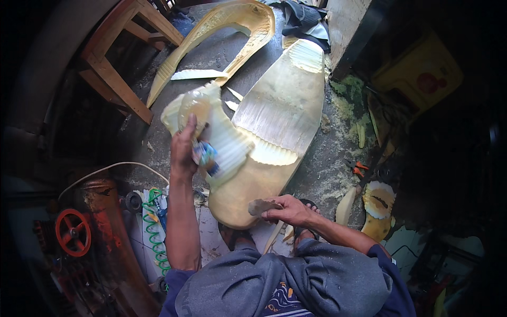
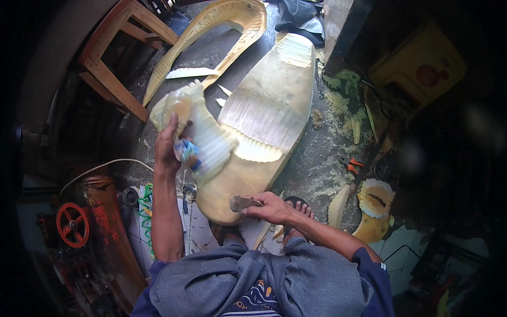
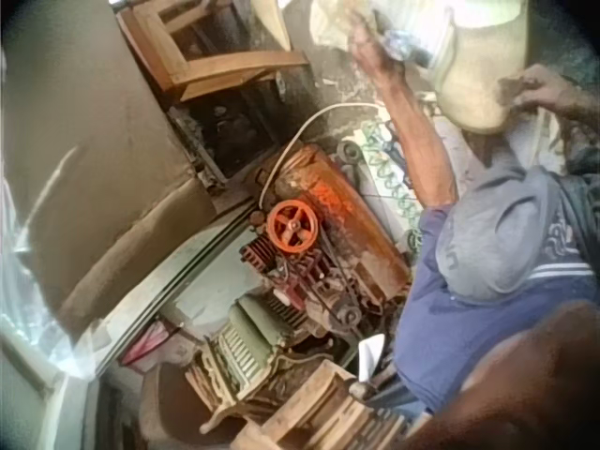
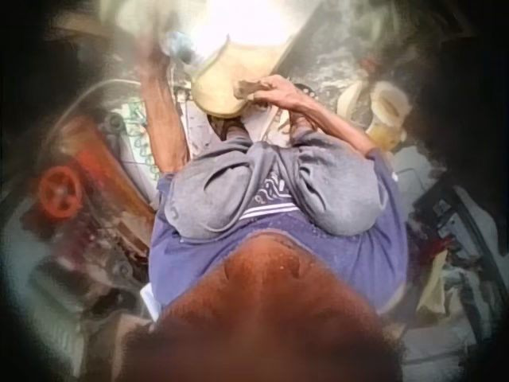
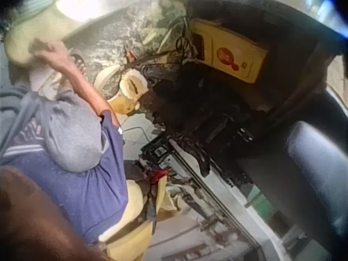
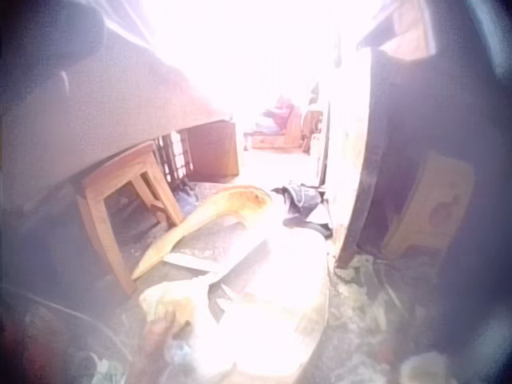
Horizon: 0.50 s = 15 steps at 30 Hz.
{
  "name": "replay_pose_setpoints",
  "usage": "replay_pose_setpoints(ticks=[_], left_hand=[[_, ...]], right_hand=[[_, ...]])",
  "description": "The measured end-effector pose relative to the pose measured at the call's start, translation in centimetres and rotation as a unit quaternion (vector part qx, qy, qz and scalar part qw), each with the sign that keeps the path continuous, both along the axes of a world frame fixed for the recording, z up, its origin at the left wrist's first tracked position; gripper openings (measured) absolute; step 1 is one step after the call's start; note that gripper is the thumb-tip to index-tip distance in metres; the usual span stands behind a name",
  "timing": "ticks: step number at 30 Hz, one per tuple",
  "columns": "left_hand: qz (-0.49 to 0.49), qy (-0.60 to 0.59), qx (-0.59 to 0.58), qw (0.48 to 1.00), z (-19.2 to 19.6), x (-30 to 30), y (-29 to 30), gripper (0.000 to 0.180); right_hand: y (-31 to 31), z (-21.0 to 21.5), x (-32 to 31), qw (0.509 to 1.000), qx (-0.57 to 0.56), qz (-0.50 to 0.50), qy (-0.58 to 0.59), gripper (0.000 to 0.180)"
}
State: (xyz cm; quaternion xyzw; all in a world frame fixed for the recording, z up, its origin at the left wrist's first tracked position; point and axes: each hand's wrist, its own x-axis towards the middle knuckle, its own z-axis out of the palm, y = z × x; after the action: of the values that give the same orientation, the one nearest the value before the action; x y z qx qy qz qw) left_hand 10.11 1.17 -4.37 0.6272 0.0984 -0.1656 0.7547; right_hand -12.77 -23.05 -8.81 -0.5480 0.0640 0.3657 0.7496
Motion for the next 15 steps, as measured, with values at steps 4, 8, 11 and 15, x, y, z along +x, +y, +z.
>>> replay_pose_setpoints(ticks=[4,8,11,15], left_hand=[[-0.041,0.079,0.021,0.996,-0.9,3.5,0.5,0.065],[-0.100,0.165,0.051,0.980,-4.4,0.9,-1.9,0.061],[0.033,0.041,0.013,0.999,-5.8,-1.3,-0.4,0.058],[0.137,0.077,-0.023,0.987,-7.4,-0.4,6.4,0.056]], right_hand=[[1.9,0.9,2.8,0.998,0.000,-0.055,-0.021,0.049],[2.8,0.8,6.7,0.996,0.020,-0.082,0.039,0.046],[2.2,1.0,7.3,0.996,-0.036,-0.083,-0.023,0.044],[1.5,1.2,5.1,0.996,-0.039,-0.076,-0.019,0.047]])
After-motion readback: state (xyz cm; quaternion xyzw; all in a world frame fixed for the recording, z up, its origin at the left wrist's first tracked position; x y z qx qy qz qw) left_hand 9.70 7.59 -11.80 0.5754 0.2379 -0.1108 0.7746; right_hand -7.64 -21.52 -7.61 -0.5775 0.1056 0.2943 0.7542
